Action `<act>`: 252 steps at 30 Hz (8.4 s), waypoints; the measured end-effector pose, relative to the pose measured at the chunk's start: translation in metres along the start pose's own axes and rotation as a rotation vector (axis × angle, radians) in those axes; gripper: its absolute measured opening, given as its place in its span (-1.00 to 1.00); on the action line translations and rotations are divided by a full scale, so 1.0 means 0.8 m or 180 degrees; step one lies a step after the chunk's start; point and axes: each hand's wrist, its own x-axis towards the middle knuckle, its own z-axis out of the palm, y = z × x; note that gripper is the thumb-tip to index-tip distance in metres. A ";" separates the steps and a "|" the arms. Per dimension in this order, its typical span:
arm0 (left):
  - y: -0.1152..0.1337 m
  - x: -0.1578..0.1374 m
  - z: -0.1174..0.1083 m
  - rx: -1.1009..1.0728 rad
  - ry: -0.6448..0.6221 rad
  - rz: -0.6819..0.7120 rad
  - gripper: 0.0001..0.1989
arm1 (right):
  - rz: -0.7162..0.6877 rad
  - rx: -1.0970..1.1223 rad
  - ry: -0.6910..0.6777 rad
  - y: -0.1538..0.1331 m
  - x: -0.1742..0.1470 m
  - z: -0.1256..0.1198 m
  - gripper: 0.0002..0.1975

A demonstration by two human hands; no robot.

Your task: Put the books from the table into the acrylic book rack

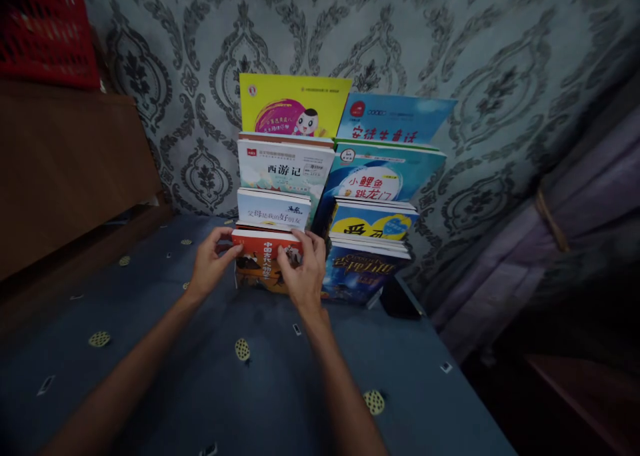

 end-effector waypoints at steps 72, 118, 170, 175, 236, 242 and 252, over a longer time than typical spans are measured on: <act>-0.005 0.087 -0.040 0.0292 -0.1248 0.0249 -0.86 | -0.0099 0.0200 0.0042 -0.002 0.001 -0.004 -0.79; -0.010 0.003 0.002 0.0244 0.0126 0.0454 -0.59 | 0.0054 0.0247 0.0110 -0.002 0.001 0.000 -0.83; -0.016 0.013 0.005 0.0371 0.0126 0.0235 -0.50 | 0.0679 0.0366 0.0339 0.001 -0.014 0.016 -0.57; -0.017 0.011 0.005 0.0657 0.0067 0.0370 -0.51 | 0.0786 0.0443 0.0378 0.000 -0.019 0.023 -0.56; -0.096 -0.073 0.006 0.0510 -0.0046 0.0350 -0.43 | 0.1181 0.0552 -0.0131 0.048 -0.131 0.035 -0.44; -0.099 -0.073 0.004 0.0415 -0.0045 0.0332 -0.44 | 0.1334 0.0759 -0.0043 0.046 -0.122 0.030 -0.46; -0.099 -0.070 0.002 0.0431 -0.0127 0.0345 -0.46 | 0.1450 0.0844 0.0010 0.039 -0.120 0.028 -0.47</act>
